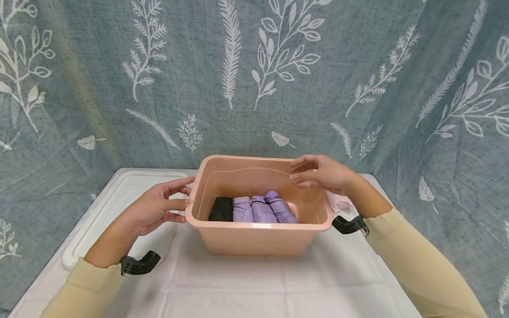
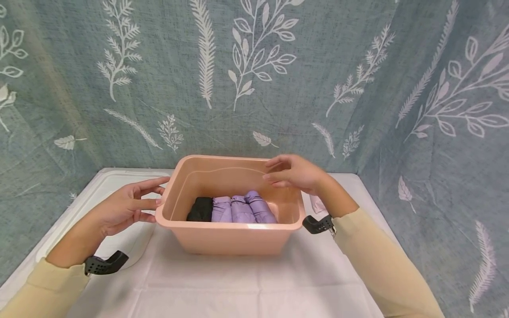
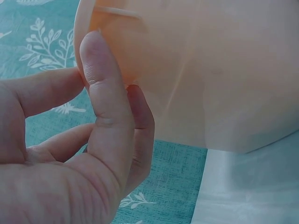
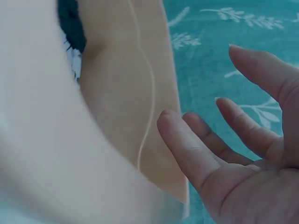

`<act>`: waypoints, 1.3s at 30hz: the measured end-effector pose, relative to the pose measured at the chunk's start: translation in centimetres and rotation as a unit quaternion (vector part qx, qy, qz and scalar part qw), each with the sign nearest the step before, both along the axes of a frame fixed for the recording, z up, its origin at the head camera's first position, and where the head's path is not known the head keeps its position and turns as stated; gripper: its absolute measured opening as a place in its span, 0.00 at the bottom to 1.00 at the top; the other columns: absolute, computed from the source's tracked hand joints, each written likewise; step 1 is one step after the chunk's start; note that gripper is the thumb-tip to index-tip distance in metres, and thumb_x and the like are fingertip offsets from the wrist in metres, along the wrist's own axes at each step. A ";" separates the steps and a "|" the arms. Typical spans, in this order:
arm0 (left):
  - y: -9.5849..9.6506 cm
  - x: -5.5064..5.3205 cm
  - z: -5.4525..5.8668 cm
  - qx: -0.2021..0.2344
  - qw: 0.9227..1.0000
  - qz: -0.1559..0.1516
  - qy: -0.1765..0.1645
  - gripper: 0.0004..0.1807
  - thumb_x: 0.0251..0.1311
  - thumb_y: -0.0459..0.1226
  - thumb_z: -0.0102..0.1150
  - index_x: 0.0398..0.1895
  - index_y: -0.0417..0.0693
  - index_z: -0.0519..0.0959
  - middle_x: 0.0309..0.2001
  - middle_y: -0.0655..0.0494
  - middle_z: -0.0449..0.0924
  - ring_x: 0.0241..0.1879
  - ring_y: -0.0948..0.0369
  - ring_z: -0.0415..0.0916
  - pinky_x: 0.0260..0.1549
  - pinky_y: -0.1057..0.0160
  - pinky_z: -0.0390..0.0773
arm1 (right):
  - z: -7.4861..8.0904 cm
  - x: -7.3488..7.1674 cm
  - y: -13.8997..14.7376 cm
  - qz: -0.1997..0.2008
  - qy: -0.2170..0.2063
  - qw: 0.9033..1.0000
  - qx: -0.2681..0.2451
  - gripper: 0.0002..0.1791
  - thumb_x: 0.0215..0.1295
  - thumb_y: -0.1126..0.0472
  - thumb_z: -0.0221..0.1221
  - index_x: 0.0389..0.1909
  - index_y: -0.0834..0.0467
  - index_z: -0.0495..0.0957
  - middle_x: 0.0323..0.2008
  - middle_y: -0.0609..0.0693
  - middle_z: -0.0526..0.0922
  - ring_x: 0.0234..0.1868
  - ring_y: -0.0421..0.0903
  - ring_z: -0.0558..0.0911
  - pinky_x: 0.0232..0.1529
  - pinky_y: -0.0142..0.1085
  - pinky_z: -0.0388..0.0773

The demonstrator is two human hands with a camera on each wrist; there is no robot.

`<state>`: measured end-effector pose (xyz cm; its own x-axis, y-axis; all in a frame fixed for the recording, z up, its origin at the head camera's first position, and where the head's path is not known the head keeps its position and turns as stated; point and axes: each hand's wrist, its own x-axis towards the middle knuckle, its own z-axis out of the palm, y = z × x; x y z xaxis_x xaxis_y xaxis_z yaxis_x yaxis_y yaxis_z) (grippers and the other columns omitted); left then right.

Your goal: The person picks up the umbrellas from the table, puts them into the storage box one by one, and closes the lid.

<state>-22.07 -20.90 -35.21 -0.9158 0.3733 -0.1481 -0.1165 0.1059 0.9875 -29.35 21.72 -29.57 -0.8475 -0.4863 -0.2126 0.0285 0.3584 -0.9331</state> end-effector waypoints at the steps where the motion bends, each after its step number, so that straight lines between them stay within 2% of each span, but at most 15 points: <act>1: 0.0 0.0 0.0 0.001 1.000 -0.001 0.001 0.43 0.70 0.32 0.62 0.83 0.46 0.51 0.53 0.55 0.68 0.36 0.62 0.84 0.37 0.60 0.89 | 0.0 0.1 0.2 -0.003 0.008 1.000 0.002 0.33 0.69 0.66 0.65 0.71 0.68 0.65 0.68 0.69 0.69 0.56 0.49 0.84 0.63 0.45 0.81; 4: 0.0 0.0 -0.1 0.002 1.000 0.001 -0.001 0.44 0.69 0.32 0.63 0.83 0.46 0.52 0.53 0.55 0.68 0.36 0.62 0.84 0.37 0.60 0.89 | 0.0 0.6 1.0 -0.017 0.028 0.999 0.006 0.34 0.68 0.64 0.66 0.71 0.67 0.66 0.69 0.68 0.69 0.59 0.53 0.83 0.62 0.47 0.82; 7: 0.0 0.0 -0.1 0.001 1.000 0.002 0.002 0.44 0.68 0.32 0.63 0.83 0.46 0.52 0.54 0.55 0.68 0.36 0.62 0.84 0.37 0.60 0.89 | 0.0 0.9 2.0 -0.042 0.046 0.998 0.000 0.34 0.68 0.61 0.67 0.71 0.66 0.66 0.69 0.67 0.69 0.59 0.51 0.83 0.63 0.47 0.82; 14: -0.2 -0.1 -0.3 0.006 1.000 -0.003 0.003 0.43 0.69 0.32 0.63 0.83 0.46 0.52 0.55 0.54 0.68 0.36 0.61 0.84 0.36 0.60 0.89 | -0.5 1.5 4.3 -0.096 0.068 0.990 -0.074 0.30 0.72 0.59 0.64 0.69 0.63 0.67 0.68 0.65 0.68 0.58 0.46 0.83 0.62 0.39 0.82; 20: -0.2 0.0 -0.4 0.016 1.000 -0.005 0.003 0.43 0.69 0.32 0.62 0.83 0.45 0.52 0.54 0.54 0.69 0.36 0.62 0.84 0.35 0.61 0.89 | -2.4 1.6 6.0 -0.127 0.113 0.978 -0.118 0.21 0.73 0.61 0.62 0.63 0.58 0.74 0.59 0.53 0.77 0.57 0.43 0.84 0.62 0.39 0.81; 23: -0.1 0.0 -0.4 0.019 1.000 -0.005 0.004 0.43 0.69 0.32 0.62 0.83 0.45 0.52 0.54 0.54 0.69 0.36 0.62 0.84 0.35 0.61 0.89 | -3.6 1.4 6.8 -0.141 0.145 0.970 -0.133 0.17 0.74 0.61 0.61 0.61 0.56 0.76 0.56 0.50 0.80 0.55 0.41 0.85 0.60 0.36 0.83; 28: 0.0 0.0 -0.3 0.019 1.000 -0.002 0.006 0.43 0.69 0.31 0.62 0.82 0.44 0.52 0.54 0.54 0.69 0.36 0.62 0.84 0.35 0.61 0.89 | -5.7 0.7 8.1 -0.183 0.180 0.954 -0.157 0.19 0.73 0.61 0.62 0.62 0.60 0.75 0.54 0.49 0.80 0.53 0.38 0.85 0.57 0.32 0.84; 32: 0.0 -0.1 -0.4 0.022 1.000 -0.002 0.008 0.43 0.69 0.31 0.62 0.82 0.44 0.52 0.54 0.54 0.69 0.36 0.62 0.84 0.35 0.61 0.89 | -7.5 -0.1 9.1 -0.236 0.203 0.940 -0.137 0.23 0.71 0.61 0.64 0.63 0.63 0.74 0.52 0.44 0.81 0.51 0.35 0.83 0.54 0.29 0.84; 35: -0.1 -0.1 -0.5 0.023 1.000 -0.002 0.009 0.43 0.69 0.31 0.62 0.82 0.43 0.53 0.54 0.54 0.68 0.36 0.62 0.84 0.35 0.61 0.89 | -8.8 -0.7 9.8 -0.283 0.212 0.930 -0.096 0.24 0.70 0.60 0.65 0.64 0.62 0.75 0.50 0.38 0.81 0.48 0.32 0.83 0.51 0.25 0.84; 39: -0.1 -0.1 -0.4 0.022 1.000 -0.001 0.009 0.43 0.68 0.31 0.63 0.82 0.43 0.53 0.54 0.54 0.68 0.36 0.62 0.84 0.35 0.61 0.89 | -10.1 -1.4 10.5 -0.327 0.213 0.920 -0.050 0.26 0.71 0.59 0.65 0.66 0.63 0.74 0.52 0.42 0.81 0.48 0.28 0.82 0.49 0.20 0.82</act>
